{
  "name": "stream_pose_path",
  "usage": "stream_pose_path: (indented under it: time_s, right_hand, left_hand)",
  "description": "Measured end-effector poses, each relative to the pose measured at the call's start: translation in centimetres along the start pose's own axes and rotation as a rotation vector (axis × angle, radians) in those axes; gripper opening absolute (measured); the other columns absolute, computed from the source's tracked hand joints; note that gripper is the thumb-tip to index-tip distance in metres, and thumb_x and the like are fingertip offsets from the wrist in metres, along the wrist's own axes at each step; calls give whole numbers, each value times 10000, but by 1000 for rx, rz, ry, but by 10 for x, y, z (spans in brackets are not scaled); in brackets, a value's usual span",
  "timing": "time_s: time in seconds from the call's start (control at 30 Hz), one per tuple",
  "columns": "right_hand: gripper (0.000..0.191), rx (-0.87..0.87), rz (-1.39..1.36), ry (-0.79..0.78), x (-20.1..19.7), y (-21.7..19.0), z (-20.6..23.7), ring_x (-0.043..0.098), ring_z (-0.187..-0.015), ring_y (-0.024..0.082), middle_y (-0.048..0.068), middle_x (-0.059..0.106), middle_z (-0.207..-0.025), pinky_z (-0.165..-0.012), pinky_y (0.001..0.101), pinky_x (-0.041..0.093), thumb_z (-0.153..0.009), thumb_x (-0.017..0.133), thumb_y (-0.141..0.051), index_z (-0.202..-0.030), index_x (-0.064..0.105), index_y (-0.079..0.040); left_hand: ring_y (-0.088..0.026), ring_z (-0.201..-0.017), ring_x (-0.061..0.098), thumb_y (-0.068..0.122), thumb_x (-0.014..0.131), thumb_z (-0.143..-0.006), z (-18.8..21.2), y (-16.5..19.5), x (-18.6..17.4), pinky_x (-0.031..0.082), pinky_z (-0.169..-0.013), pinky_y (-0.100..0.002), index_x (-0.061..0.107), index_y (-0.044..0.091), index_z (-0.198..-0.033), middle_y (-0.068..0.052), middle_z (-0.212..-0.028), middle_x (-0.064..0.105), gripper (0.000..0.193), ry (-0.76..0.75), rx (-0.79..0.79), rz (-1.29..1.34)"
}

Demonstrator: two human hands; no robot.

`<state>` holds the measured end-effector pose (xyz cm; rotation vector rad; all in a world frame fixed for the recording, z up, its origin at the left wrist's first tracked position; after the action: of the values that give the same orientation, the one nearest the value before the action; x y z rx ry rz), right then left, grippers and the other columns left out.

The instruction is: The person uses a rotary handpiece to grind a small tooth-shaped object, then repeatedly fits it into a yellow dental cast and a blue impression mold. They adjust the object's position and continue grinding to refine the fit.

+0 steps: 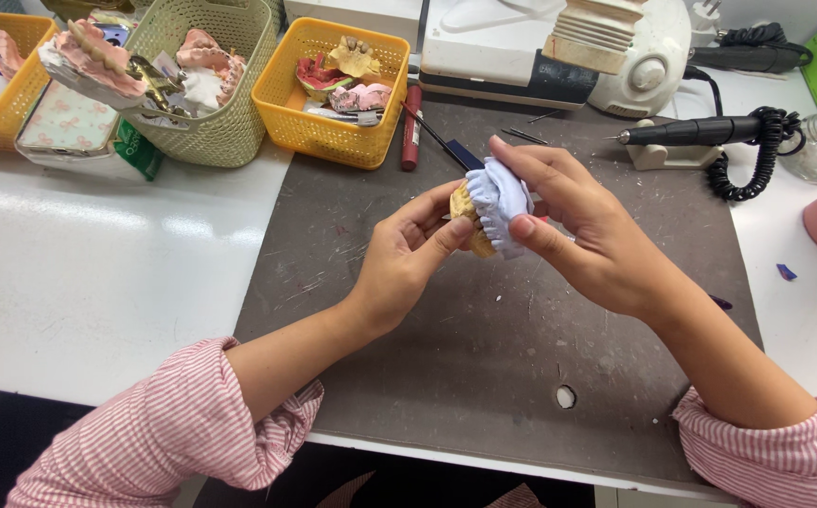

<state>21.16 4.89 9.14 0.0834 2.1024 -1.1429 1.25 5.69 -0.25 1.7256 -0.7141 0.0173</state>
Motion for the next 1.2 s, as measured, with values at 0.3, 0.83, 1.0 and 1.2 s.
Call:
stream_pose_path:
  time_s: [0.3, 0.83, 1.0, 1.2]
  right_hand:
    - [616, 217, -176, -6, 5, 17, 2, 699, -1154, 250, 163, 685, -1312, -948, 369, 607, -985, 628, -359, -1515, 452, -100]
    - [871, -311, 691, 294, 20, -9, 8, 688, -1095, 280, 145, 676, -1290, -918, 418, 546, -754, 940, -401, -1428, 504, -62]
    - [741, -244, 654, 168, 10, -6, 7, 711, -872, 233, 92, 729, -1069, -750, 396, 516, -692, 936, -410, -1212, 572, -27]
    - [731, -186, 710, 114, 8, -25, 9, 700, -848, 251, 110, 718, -1024, -747, 398, 530, -675, 935, -377, -1221, 596, -27]
  left_hand:
    - [-160, -1140, 643, 243, 603, -1062, 2, -2, 0, 550, -1002, -323, 526, -34, -1468, -117, -1275, 672, 497, 44, -42, -59]
    - [-190, -1172, 656, 387, 497, -1117, 1, -5, 7, 546, -1028, -364, 451, 23, -1512, -150, -1310, 640, 540, -257, -252, 172]
    - [-172, -1281, 580, 287, 778, -917, 5, 23, 11, 495, -1103, -379, 183, 101, -1584, -147, -1599, 307, 913, -280, 243, -334]
    - [-212, -1376, 631, 175, 811, -947, 8, 29, 16, 500, -1193, -377, 285, 84, -1652, -173, -1621, 489, 885, -284, 239, -482]
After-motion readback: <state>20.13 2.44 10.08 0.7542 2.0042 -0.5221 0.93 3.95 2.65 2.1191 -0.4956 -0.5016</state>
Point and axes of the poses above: each hand's wrist, its own z-axis away from the middle knuckle, its own x-axis out of the palm, y = z × x, the point moved 2 cm from there along -z, towards the middle knuckle
